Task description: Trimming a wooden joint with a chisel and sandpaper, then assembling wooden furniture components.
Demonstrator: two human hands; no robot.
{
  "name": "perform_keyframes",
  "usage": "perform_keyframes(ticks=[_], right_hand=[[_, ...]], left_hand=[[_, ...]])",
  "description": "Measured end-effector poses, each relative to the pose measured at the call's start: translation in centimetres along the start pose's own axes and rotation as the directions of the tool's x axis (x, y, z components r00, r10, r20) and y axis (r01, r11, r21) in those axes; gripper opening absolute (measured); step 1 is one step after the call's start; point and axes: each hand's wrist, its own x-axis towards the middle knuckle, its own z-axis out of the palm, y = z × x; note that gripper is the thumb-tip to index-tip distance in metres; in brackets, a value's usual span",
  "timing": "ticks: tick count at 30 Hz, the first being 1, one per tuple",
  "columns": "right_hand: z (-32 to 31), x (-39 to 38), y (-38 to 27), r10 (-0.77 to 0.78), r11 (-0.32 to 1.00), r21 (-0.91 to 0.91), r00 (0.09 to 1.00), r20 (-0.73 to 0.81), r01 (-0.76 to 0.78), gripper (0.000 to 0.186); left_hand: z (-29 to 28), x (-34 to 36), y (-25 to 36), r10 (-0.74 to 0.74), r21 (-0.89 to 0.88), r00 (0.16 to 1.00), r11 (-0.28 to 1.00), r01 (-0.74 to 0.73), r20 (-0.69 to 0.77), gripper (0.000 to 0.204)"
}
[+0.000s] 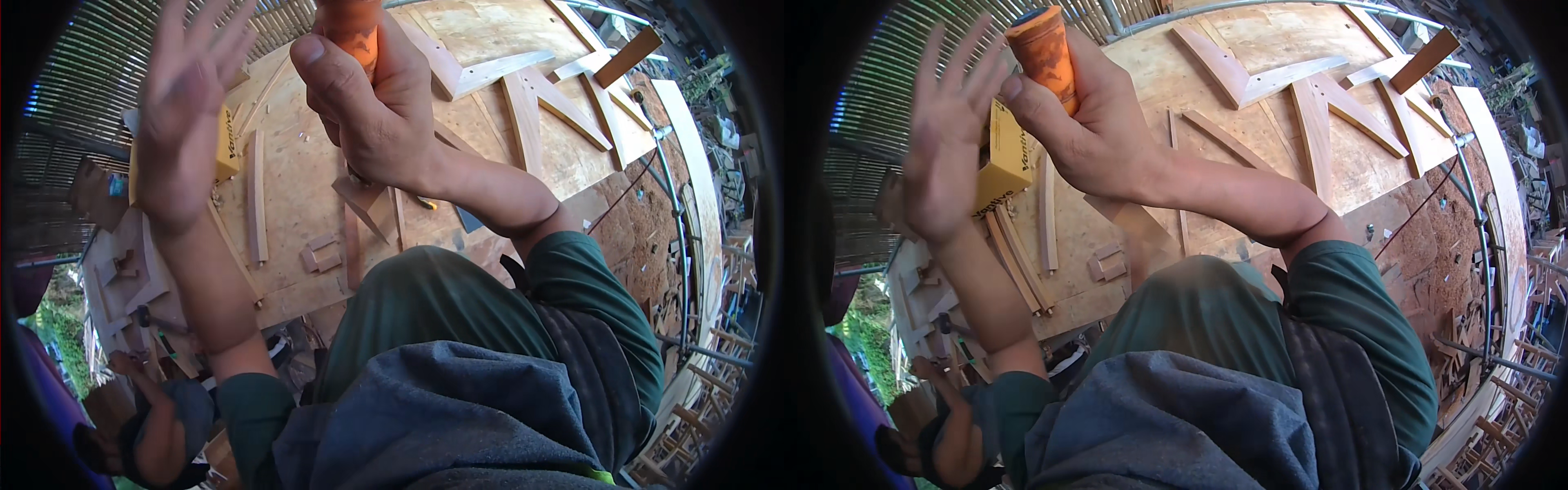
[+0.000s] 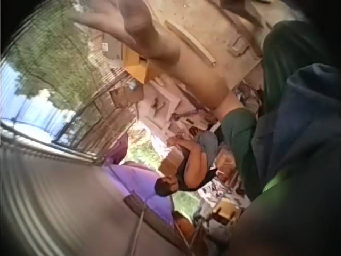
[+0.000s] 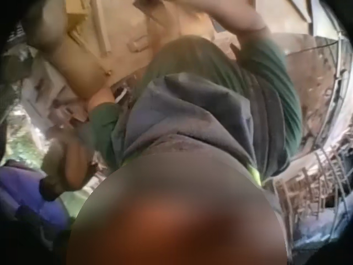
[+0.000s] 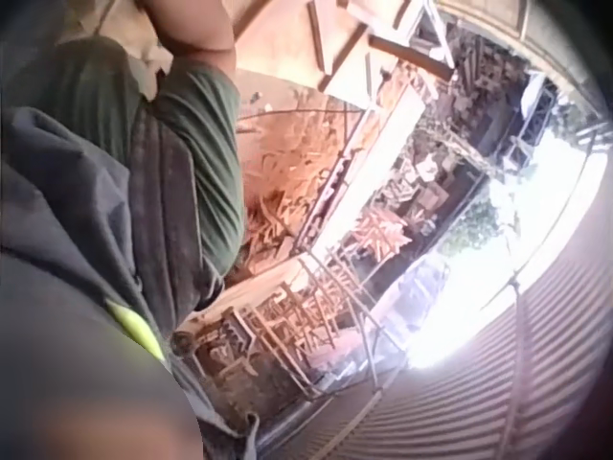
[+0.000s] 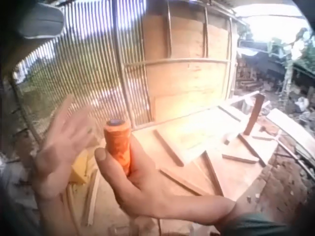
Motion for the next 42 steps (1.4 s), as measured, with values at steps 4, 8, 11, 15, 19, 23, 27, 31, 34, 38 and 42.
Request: perform_keyframes(ticks=[4, 8, 11, 15, 19, 23, 27, 31, 34, 38, 42], right_hand=[[1.1, -0.4, 0.8, 0.050, 0.983, 0.181, 0.998, -0.030, -0.043, 0.022], [1.0, 0.0, -3.9, 0.425, 0.872, 0.289, 0.904, -0.047, -0.395, 0.013], [0.3, 1.6, -4.1, 0.325, 0.906, 0.289, 0.946, -0.005, -0.310, 0.017], [-1.8, 1.7, -3.4, 0.309, 0.950, -0.150, 0.883, 0.354, -0.272, 0.033], [-3.6, -0.4, -3.9, 0.643, 0.749, -0.583, 0.557, 0.526, -0.315, 0.047], [-3.3, -1.6, -3.6, 0.701, 0.707, -0.586, 0.501, 0.508, -0.396, 0.048], [-3.4, -2.0, -3.0, 0.600, 0.790, -0.521, 0.582, 0.549, -0.323, 0.043], [-3.4, -1.7, -3.2, 0.659, 0.746, -0.557, 0.517, 0.546, -0.364, 0.042], [-3.2, -1.5, -3.6, 0.672, 0.726, -0.604, 0.527, 0.520, -0.330, 0.040], [-2.8, -1.3, -4.7, 0.647, 0.719, -0.675, 0.516, 0.561, -0.168, 0.040], [-3.7, -2.2, -3.8, 0.540, 0.787, -0.616, 0.522, 0.660, -0.035, 0.046]], left_hand=[[5.0, -13.3, -5.7, -0.263, -0.084, 0.951, 0.964, 0.252, -0.165, 0.133], [9.9, -15.9, -8.1, -0.374, -0.017, 0.873, 0.921, 0.388, -0.312, 0.114], [10.2, -16.3, -8.1, -0.420, -0.233, 0.831, 0.905, 0.355, -0.365, 0.103], [8.0, -17.5, -9.0, -0.366, -0.194, 0.872, 0.928, 0.318, -0.323, 0.103], [6.8, -18.0, -8.8, -0.348, -0.193, 0.893, 0.933, 0.302, -0.284, 0.103], [7.3, -17.2, -7.8, -0.379, -0.295, 0.878, 0.909, 0.294, -0.293, 0.100], [7.7, -17.2, -8.1, -0.365, -0.365, 0.887, 0.896, 0.252, -0.283, 0.096], [8.5, -16.8, -8.3, -0.333, -0.332, 0.887, 0.916, 0.224, -0.319, 0.085], [8.6, -16.6, -7.9, -0.345, -0.361, 0.894, 0.903, 0.233, -0.285, 0.075], [8.6, -18.0, -8.4, -0.340, -0.364, 0.912, 0.899, 0.244, -0.230, 0.070], [7.7, -19.2, -8.8, -0.441, -0.200, 0.864, 0.895, 0.400, -0.244, 0.082]])
